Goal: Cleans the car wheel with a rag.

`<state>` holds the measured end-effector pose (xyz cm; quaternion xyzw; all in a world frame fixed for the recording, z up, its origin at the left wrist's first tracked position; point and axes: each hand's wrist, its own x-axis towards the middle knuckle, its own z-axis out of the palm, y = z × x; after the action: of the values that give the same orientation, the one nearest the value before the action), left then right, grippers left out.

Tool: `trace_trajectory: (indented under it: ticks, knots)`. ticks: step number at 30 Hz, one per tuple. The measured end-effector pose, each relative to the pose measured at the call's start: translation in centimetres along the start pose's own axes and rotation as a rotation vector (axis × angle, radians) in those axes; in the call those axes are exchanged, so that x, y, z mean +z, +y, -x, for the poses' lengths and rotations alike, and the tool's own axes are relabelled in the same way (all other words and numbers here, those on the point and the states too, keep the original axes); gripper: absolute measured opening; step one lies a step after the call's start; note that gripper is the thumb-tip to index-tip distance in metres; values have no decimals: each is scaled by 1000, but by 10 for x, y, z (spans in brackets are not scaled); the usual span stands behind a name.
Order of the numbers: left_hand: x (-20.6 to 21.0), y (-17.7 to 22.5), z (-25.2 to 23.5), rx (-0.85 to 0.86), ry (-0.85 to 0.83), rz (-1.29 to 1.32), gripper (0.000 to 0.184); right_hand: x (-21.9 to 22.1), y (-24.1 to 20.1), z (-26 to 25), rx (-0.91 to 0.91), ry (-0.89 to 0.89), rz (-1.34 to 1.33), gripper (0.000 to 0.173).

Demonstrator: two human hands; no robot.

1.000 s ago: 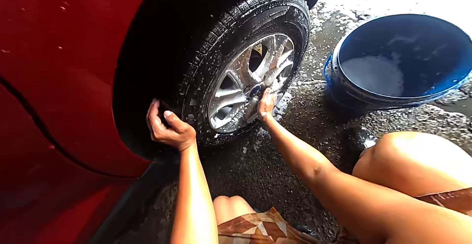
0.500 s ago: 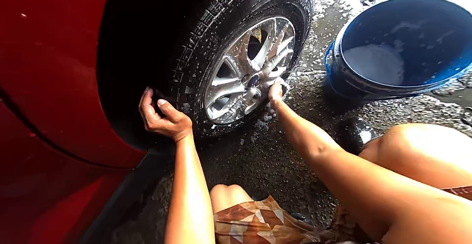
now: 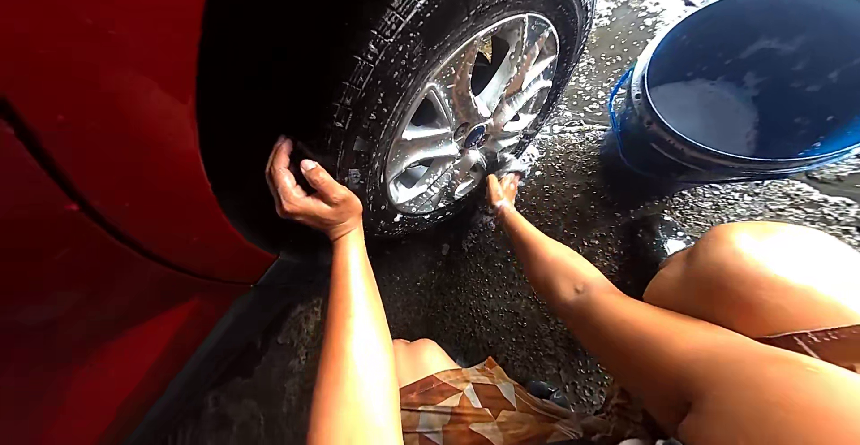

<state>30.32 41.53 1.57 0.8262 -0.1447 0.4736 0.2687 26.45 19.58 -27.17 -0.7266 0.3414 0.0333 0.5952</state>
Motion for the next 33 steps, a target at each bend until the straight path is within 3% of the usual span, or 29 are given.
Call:
trace_trajectory:
  ticks: [3,7,12,14,18,21,24,29,33]
  knots:
    - [-1,2,1,-24,-8,9,42,-9,-6,-21,-45,-19,-30,71]
    - [0,4,2,-20,-2,4,41,-37,-18,-25,-4,-129,335,50]
    - [0,3,1,-8,16,16,41,8,-32,31,110,-128,109,45]
    - [1,3,1,-4,14,3,41,20,-49,53,36,-66,-8,52]
    - [3,3,0,28,60,19,37,38,-59,48,-61,134,-187,85]
    - [1,3,0,1,16,-1,39,55,-36,60,-18,-32,-109,73]
    - [4,2,0,10,46,16,39,67,-10,74,-161,-248,200,50]
    - [5,1,-1,39,77,48,36,34,-15,22,-515,-80,462,37]
    - [6,3,-1,29,83,60,37,48,-8,41,-313,-324,374,39]
